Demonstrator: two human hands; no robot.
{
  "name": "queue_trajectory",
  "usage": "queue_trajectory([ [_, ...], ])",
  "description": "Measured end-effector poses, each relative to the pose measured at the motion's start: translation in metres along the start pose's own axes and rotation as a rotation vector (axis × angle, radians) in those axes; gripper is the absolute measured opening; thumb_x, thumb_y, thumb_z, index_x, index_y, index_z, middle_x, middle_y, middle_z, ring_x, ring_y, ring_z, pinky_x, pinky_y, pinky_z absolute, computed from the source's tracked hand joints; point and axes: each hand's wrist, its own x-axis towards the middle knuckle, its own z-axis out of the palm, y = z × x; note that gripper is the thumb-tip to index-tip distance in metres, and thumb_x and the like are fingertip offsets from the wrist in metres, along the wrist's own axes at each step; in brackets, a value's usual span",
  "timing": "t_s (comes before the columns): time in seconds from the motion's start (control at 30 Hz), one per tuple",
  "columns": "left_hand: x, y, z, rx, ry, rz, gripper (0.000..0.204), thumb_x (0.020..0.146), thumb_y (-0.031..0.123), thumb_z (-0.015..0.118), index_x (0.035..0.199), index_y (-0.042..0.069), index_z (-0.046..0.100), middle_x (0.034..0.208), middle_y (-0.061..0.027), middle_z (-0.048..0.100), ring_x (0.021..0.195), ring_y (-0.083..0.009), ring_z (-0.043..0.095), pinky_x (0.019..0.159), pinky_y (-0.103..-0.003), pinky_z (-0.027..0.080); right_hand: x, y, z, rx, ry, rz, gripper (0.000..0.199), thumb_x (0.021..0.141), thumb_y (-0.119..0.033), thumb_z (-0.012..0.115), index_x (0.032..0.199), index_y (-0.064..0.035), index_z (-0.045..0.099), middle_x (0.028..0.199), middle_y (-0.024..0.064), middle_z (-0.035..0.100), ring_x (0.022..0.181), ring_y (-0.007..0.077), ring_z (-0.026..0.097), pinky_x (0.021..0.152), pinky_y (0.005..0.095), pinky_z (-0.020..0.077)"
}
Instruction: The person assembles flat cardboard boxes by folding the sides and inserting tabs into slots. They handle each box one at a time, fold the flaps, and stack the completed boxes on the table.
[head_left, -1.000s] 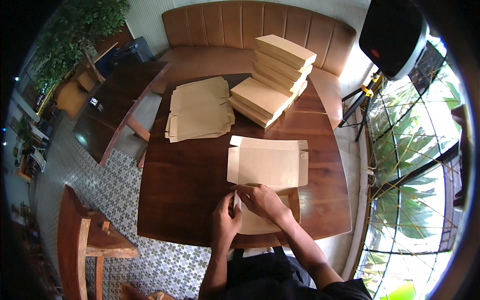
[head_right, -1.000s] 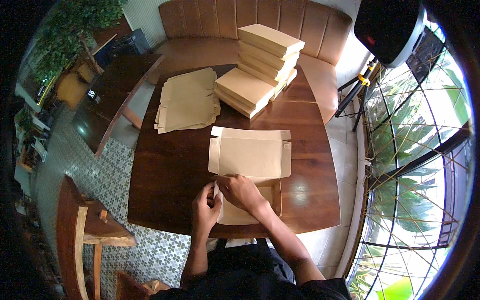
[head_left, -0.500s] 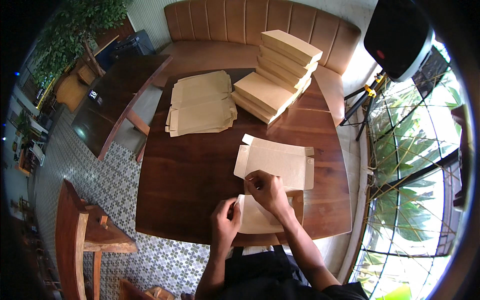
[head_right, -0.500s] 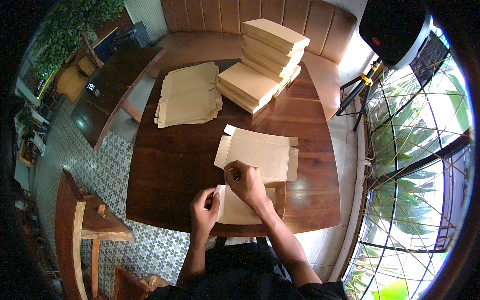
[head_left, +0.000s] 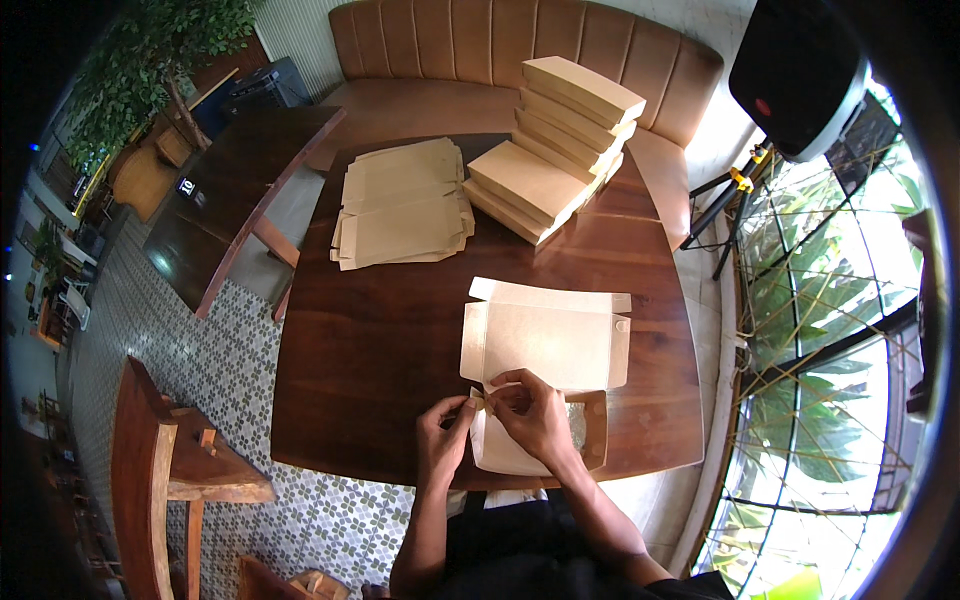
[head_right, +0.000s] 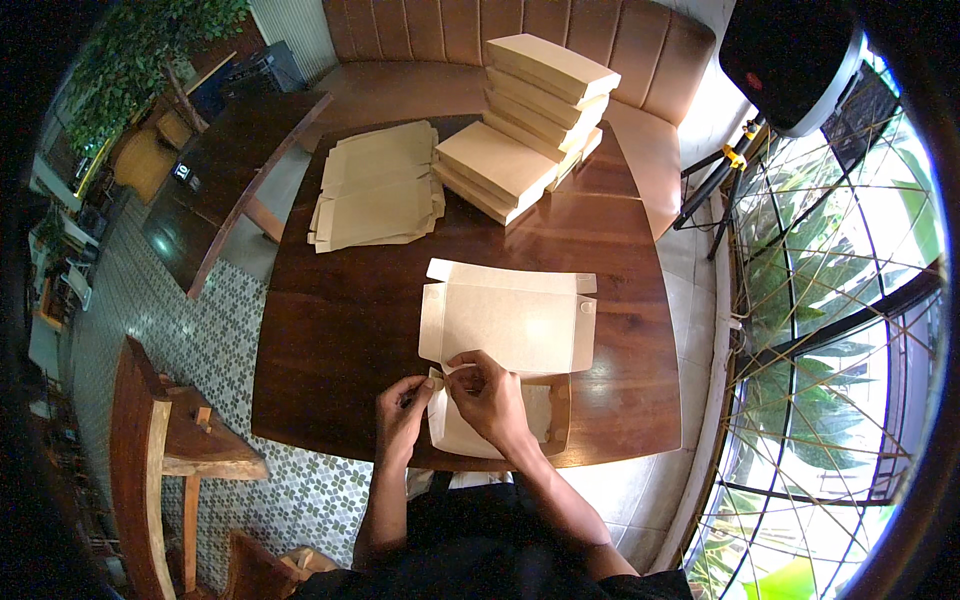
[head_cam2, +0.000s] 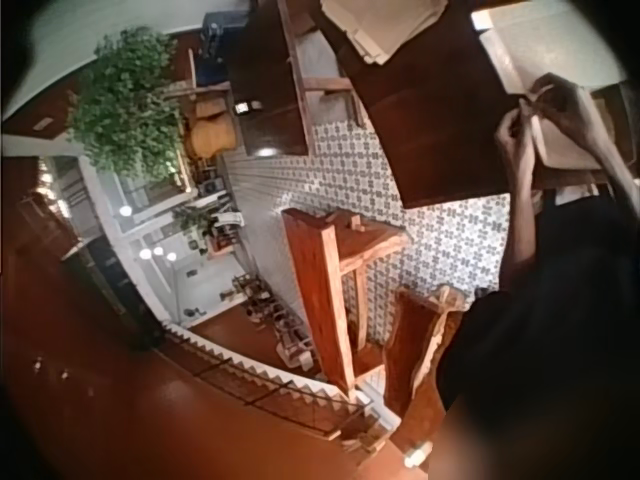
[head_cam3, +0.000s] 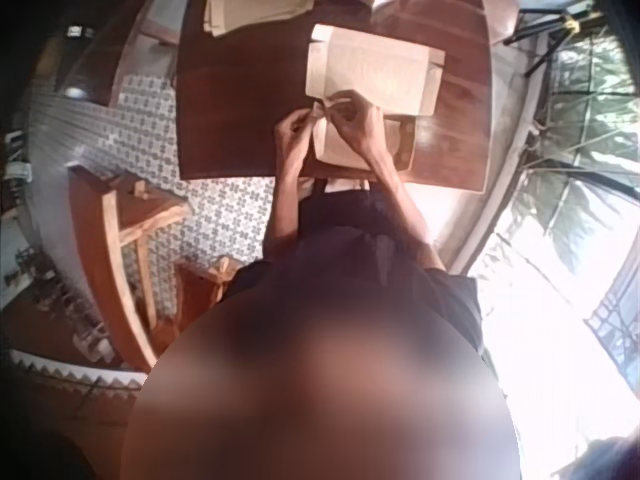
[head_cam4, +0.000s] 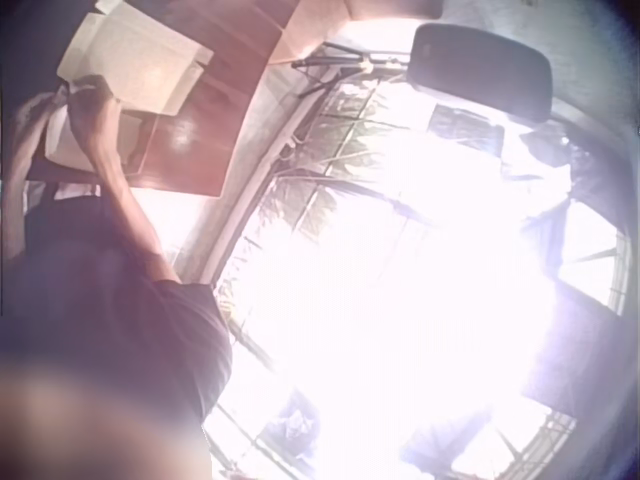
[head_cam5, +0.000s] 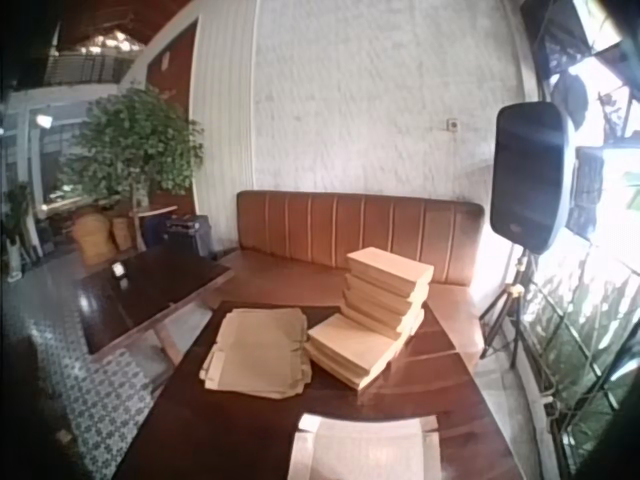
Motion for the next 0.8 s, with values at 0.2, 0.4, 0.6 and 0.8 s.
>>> queue_trajectory([
  [0.2, -0.002, -0.012, 0.003, -0.241, 0.054, -0.068, 0.026, 0.099, 0.017, 0.077, 0.111, -0.006, 0.075, 0.101, -0.0083, 0.074, 0.094, -0.0135, 0.067, 0.086, -0.029, 0.052, -0.007, 0.005, 0.005, 0.009, 0.021, -0.046, 0.026, 0.092, -0.001, 0.077, 0.116, 0.0013, 0.069, 0.099, 0.0129, 0.079, 0.096, 0.0168, 0.078, 0.087, 0.0312, 0.0641],
  [0.4, 0.001, -0.013, -0.001, -0.194, 0.019, -0.094, 0.023, 0.099, 0.018, 0.078, 0.109, -0.003, 0.076, 0.099, -0.0061, 0.074, 0.093, -0.0117, 0.066, 0.086, -0.028, 0.051, -0.011, 0.007, 0.010, -0.043, 0.051, -0.065, 0.024, 0.092, -0.001, 0.076, 0.115, 0.0008, 0.069, 0.100, 0.0122, 0.080, 0.097, 0.0188, 0.078, 0.085, 0.0330, 0.0655],
  [0.6, 0.002, -0.013, -0.003, -0.237, 0.012, -0.104, 0.017, 0.099, 0.016, 0.078, 0.103, 0.000, 0.077, 0.095, -0.0039, 0.075, 0.088, -0.0100, 0.066, 0.082, -0.027, 0.051, -0.014, 0.008, 0.019, -0.041, 0.086, -0.117, 0.022, 0.092, -0.002, 0.077, 0.112, 0.0013, 0.069, 0.103, 0.0116, 0.080, 0.100, 0.0170, 0.078, 0.083, 0.0329, 0.0666],
  [0.8, 0.003, -0.015, 0.000, -0.286, 0.050, -0.094, 0.015, 0.098, 0.015, 0.079, 0.098, 0.000, 0.076, 0.094, -0.0034, 0.075, 0.086, -0.0095, 0.066, 0.080, -0.026, 0.051, -0.015, 0.011, 0.024, -0.009, 0.128, -0.144, 0.021, 0.092, -0.003, 0.079, 0.110, 0.0009, 0.069, 0.107, 0.0116, 0.079, 0.101, 0.0183, 0.078, 0.084, 0.0337, 0.0670],
])
